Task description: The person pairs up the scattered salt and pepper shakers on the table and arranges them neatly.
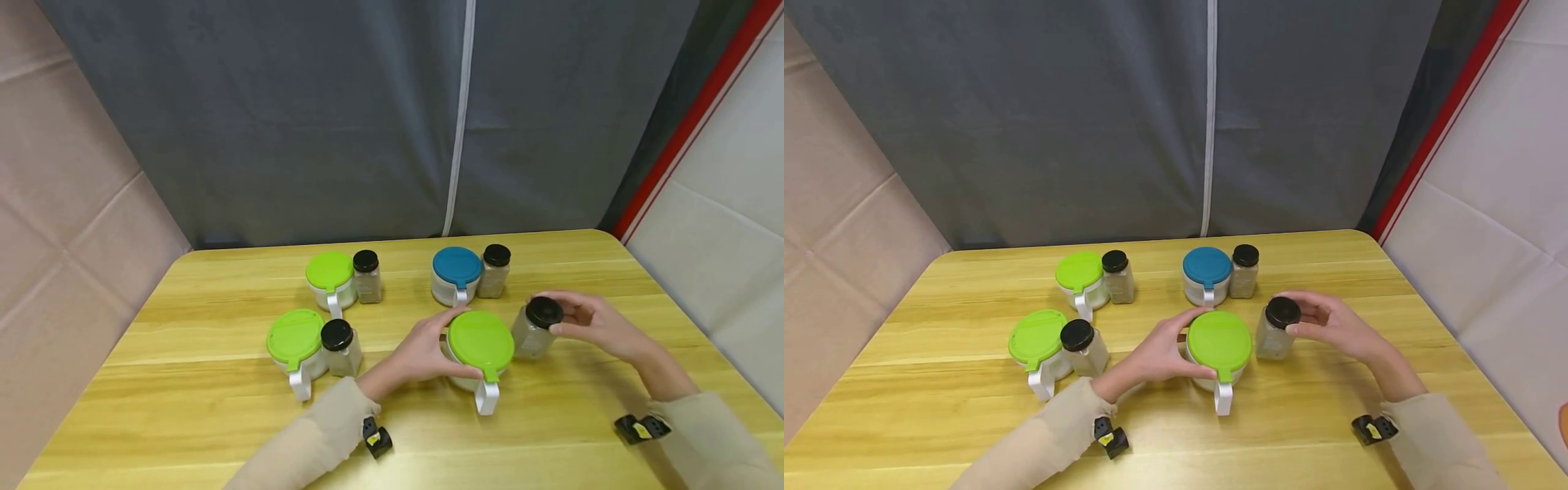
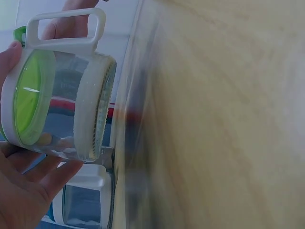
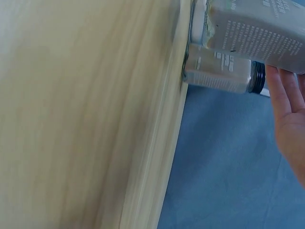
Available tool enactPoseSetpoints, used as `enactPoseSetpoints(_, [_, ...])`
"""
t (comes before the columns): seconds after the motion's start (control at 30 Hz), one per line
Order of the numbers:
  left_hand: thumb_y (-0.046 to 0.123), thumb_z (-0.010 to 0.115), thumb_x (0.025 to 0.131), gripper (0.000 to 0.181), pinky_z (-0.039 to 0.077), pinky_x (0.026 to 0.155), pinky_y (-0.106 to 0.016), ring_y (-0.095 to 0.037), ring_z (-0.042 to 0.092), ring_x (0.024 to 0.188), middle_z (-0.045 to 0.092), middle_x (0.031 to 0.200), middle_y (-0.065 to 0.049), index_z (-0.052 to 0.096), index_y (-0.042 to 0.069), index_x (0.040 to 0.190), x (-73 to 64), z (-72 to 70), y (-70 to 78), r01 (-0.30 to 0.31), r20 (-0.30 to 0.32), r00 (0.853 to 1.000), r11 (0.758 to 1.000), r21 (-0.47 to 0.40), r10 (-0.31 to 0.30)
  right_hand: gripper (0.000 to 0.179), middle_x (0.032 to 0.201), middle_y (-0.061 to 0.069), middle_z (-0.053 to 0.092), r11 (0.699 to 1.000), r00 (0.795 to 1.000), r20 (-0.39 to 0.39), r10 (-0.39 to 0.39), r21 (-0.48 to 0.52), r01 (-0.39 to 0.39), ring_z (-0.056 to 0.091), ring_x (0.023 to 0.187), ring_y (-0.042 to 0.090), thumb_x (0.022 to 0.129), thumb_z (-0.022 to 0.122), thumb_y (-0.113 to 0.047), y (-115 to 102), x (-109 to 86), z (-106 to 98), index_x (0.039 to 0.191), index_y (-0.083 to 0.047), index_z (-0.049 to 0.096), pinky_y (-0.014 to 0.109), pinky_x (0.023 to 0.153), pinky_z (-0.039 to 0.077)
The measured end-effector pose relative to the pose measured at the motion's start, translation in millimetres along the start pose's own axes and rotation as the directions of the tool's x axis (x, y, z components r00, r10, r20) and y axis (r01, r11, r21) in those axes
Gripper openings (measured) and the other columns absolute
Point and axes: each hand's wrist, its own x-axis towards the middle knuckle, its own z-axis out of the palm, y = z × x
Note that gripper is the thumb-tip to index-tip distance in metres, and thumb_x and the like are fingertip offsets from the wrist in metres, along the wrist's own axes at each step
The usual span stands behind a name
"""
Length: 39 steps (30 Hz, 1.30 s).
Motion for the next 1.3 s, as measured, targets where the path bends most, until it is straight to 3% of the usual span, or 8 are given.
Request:
enactPoseSetpoints(0.23, [0.036, 0.084, 0.062, 0.091, 0.038, 0.095, -0.03, -0.01, 0.046, 0.114, 0.05, 0.128, 0.001, 0.039, 0.012, 0.137, -3.9, -4.9, -0.5, 0.033, -0.019, 0.999, 0.999, -0.021, -0.033, 0.047, 0.126, -0.006, 0.053, 1.0, 1.0, 0.027, -0.004, 0.006, 0.004, 0.054, 0.106, 0.009, 0.084, 0.051, 0.017, 2, 1.8, 8, 0.129, 0.009, 0.042, 0.02, 0.08, 0.047])
enactPoseSetpoints(0.57, [0.039, 0.082, 0.064, 0.093, 0.037, 0.096, -0.034, -0.014, 0.044, 0.118, 0.045, 0.134, -0.002, 0.036, 0.011, 0.139, -8.0, -6.7, -5.5, 0.046, -0.005, 0.999, 0.999, 0.016, -0.046, 0.047, 0.123, -0.005, 0.055, 1.0, 0.998, 0.06, -0.015, 0.023, 0.014, 0.054, 0.106, 0.009, 0.083, 0.052, 0.016, 3, 6.1, 20, 0.128, 0.008, 0.044, 0.02, 0.081, 0.046])
enactPoseSetpoints(0.8, [0.038, 0.082, 0.064, 0.091, 0.037, 0.095, -0.032, -0.012, 0.045, 0.116, 0.046, 0.132, 0.0, 0.037, 0.01, 0.138, -8.6, -3.4, -12.8, 0.036, -0.017, 0.999, 0.999, 0.0, -0.036, 0.045, 0.121, -0.008, 0.056, 0.999, 0.998, 0.062, 0.008, -0.031, -0.006, 0.054, 0.106, 0.008, 0.083, 0.056, 0.013, 2, 7.8, 26, 0.127, 0.008, 0.046, 0.019, 0.084, 0.044])
enactPoseSetpoints(1.3, [0.034, 0.082, 0.066, 0.089, 0.036, 0.097, -0.031, -0.012, 0.044, 0.117, 0.046, 0.133, -0.002, 0.036, 0.009, 0.138, -5.4, 1.3, -23.1, 0.023, -0.007, 1.0, 1.0, -0.011, -0.024, 0.044, 0.12, -0.01, 0.056, 0.999, 0.997, 0.071, 0.035, -0.027, -0.033, 0.054, 0.105, 0.007, 0.084, 0.056, 0.011, 2, 8.0, 28, 0.126, 0.012, 0.044, 0.019, 0.084, 0.045])
